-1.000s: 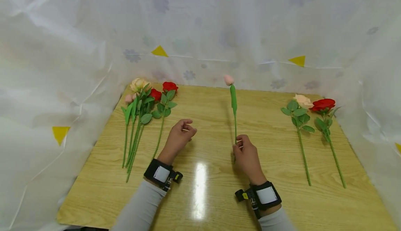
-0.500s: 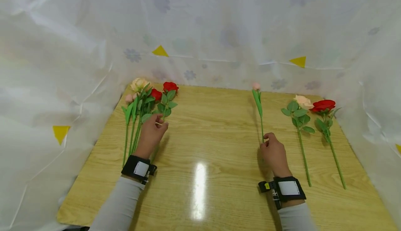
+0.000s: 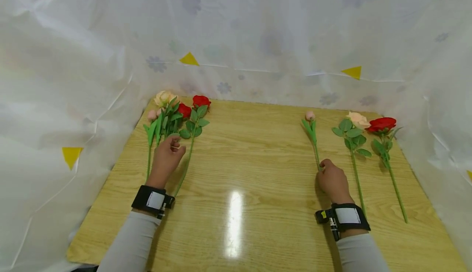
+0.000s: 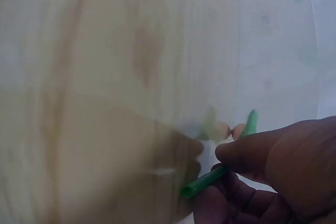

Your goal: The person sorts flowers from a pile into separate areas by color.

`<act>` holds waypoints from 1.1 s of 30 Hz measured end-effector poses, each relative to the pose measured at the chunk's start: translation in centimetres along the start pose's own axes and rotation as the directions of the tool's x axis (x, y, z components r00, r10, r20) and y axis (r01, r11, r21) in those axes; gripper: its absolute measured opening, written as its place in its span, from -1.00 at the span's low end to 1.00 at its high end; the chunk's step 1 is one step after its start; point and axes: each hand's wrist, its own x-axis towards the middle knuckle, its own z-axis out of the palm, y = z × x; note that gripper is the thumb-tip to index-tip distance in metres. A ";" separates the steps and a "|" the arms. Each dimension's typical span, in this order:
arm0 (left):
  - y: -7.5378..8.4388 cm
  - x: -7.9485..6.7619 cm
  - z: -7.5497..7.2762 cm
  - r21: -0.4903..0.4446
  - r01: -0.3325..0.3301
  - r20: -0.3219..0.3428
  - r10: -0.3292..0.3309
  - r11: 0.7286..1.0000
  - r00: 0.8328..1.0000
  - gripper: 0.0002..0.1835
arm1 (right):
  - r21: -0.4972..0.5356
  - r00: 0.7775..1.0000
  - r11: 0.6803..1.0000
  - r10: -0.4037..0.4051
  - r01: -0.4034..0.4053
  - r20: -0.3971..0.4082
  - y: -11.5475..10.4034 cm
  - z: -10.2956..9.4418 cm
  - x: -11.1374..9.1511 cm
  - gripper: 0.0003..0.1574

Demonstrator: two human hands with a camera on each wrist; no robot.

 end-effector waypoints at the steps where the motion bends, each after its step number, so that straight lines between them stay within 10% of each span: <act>1: -0.2 0.1 -0.2 0.010 0.003 0.001 -0.003 1.000 1.000 -0.54 | -0.003 1.000 1.000 -0.001 0.001 0.003 0.1 0.1 0.0 -0.65; 14: -1.9 0.6 -2.2 0.122 0.032 0.048 -0.038 0.992 0.998 -0.56 | 0.024 0.995 0.999 0.043 -0.045 0.094 0.4 0.1 0.2 -0.51; 33: 1.3 4.7 2.7 0.401 -0.038 0.238 -0.064 0.915 0.969 -0.84 | 0.078 0.981 0.994 0.058 -0.073 0.186 1.9 0.2 0.9 -0.23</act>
